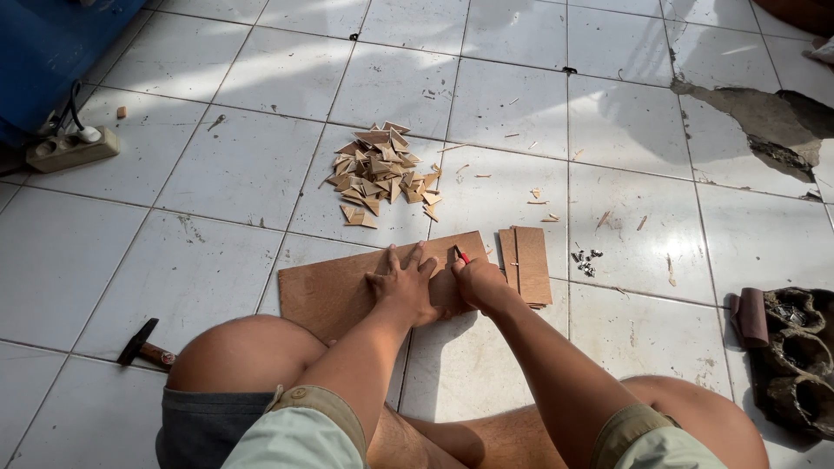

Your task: The person is using a utility knife to score and break small pieces of thin wood or plywood into smaller segments while sitting on the floor.

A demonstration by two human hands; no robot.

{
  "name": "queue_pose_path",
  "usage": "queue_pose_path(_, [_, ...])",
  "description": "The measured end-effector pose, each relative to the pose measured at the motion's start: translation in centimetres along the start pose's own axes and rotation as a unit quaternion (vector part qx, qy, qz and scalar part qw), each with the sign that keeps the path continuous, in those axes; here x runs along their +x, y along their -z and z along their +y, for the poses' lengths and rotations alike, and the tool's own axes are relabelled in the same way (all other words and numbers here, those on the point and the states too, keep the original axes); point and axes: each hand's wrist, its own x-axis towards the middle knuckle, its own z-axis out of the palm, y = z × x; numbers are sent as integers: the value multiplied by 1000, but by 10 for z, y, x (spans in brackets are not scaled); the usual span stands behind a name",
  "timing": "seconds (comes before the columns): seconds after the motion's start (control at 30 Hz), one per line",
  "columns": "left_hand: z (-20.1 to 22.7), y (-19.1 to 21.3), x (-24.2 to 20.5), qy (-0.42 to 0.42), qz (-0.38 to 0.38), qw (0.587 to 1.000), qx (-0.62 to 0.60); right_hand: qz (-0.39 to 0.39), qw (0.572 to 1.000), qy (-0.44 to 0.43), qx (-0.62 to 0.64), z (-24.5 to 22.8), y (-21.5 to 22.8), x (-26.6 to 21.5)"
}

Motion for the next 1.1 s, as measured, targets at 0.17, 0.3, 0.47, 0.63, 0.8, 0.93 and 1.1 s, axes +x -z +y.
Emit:
queue_pose_path(0.17, [-2,-10,12,0,7,1000,2,-16,989,-52,136,0,-6,-38])
queue_pose_path(0.3, [0,-2,0,3,23,1000,-8,5,986,-38,165,14,-25,-83])
queue_pose_path(0.47, [0,-5,3,-1,43,999,-12,16,981,-53,187,31,-42,-115])
queue_pose_path(0.63, [-5,-11,14,17,36,998,-39,54,991,-22,119,23,-32,-149])
queue_pose_path(0.8, [-13,-6,12,-43,95,989,-108,61,997,9,54,21,3,-155])
queue_pose_path(0.93, [-14,-5,30,-45,115,981,-148,111,984,9,137,31,26,-132])
queue_pose_path(1.1, [2,20,24,-117,163,947,-252,208,871,35,444,44,30,-112])
